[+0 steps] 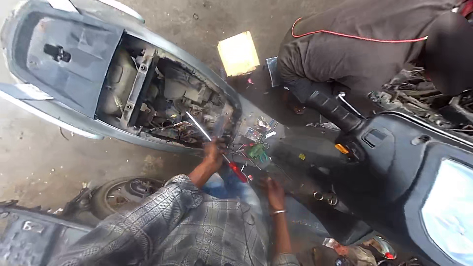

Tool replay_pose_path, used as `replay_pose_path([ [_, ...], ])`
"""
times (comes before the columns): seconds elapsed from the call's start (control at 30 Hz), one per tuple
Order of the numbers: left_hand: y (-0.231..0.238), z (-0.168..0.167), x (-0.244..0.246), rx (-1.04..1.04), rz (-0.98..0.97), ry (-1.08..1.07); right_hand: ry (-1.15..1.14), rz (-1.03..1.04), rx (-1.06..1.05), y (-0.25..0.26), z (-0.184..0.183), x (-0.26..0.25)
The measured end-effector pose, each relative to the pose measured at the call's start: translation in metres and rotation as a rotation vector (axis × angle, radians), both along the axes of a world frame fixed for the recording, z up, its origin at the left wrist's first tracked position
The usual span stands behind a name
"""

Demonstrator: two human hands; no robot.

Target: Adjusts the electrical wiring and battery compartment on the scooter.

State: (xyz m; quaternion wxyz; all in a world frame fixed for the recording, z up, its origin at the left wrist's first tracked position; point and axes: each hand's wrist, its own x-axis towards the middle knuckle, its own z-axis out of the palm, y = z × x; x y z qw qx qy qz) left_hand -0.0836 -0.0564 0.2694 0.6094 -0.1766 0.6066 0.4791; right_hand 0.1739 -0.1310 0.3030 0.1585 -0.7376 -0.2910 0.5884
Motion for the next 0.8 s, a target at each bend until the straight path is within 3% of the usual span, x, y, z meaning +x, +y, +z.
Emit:
replay_pose_path([
  [0.07, 0.002, -0.010, 0.026, -0.046, -0.036, -0.068, 0.054, 0.249, -0.098, -0.004, -0.005, -0.017],
  [0.17, 0.007, -0.033, 0.064, -0.074, -0.106, -0.149, 0.010, 0.344, -0.114, -0.007, -0.013, -0.017],
  [0.37, 0.017, -0.119, 0.159, -0.010, -0.484, -0.386, -0.034, 0.117, -0.037, -0.002, -0.052, 0.033],
  [0.47, 0.031, -0.157, 0.204, -0.075, -0.601, -0.378, -0.151, 0.010, -0.024, 0.006, -0.061, 0.052],
  [0.63, 0.050, -0.231, 0.218, -0.087, -0.582, -0.302, -0.341, 0.157, 0.021, 0.010, -0.060, 0.078],
  [0.8, 0.053, -0.243, 0.215, -0.037, -0.692, -0.286, -0.367, 0.165, -0.020, 0.018, -0.066, 0.075],
])
